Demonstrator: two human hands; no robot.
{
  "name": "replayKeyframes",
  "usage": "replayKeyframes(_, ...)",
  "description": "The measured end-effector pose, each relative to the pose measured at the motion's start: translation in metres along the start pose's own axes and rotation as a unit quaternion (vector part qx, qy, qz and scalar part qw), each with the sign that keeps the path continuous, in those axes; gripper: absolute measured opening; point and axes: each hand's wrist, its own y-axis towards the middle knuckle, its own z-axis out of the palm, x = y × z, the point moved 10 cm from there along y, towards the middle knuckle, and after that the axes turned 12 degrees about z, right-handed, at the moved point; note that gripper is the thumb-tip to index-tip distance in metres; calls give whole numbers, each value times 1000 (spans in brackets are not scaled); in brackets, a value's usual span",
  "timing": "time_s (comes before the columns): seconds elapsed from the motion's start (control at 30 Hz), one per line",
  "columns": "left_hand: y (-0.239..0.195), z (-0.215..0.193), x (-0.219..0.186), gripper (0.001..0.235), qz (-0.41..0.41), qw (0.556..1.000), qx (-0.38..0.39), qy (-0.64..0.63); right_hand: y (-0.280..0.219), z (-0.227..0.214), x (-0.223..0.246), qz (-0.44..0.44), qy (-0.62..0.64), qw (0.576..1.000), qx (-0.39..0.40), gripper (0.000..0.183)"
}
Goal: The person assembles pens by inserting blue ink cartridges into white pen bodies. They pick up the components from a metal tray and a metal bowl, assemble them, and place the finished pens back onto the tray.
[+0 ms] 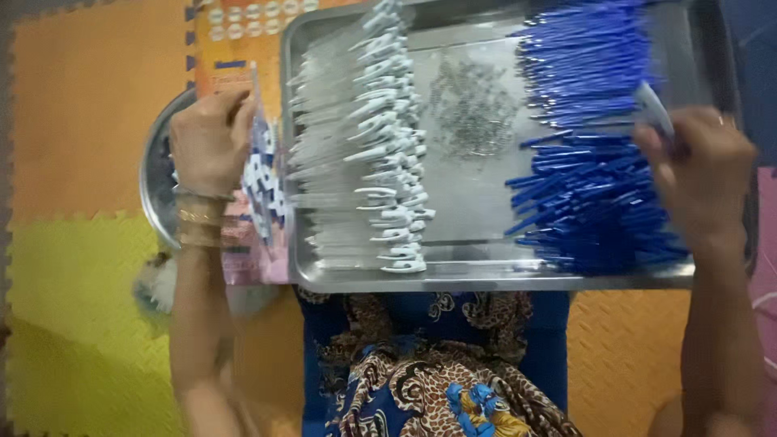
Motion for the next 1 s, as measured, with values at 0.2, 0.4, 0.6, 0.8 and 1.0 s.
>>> replayKeyframes(0.2,-109,90,137,31,-320,932,162,-54,-49,-4,42,30,34,998,31,16)
replayKeyframes(0.4,-117,119,150,32,-383,898,209,-63,-77,-8,59,87,122,987,60,11)
replayKeyframes(0.6,-101,127,150,42,-368,881,297,29,-85,-7,71,101,169,978,74,11)
replayKeyframes(0.8,-87,20,104,12,-482,836,170,-200,-88,-12,96,120,223,964,80,17)
replayKeyframes(1.0,-52,-66,-1,23,-394,806,-66,-437,-83,31,175,101,368,917,116,20)
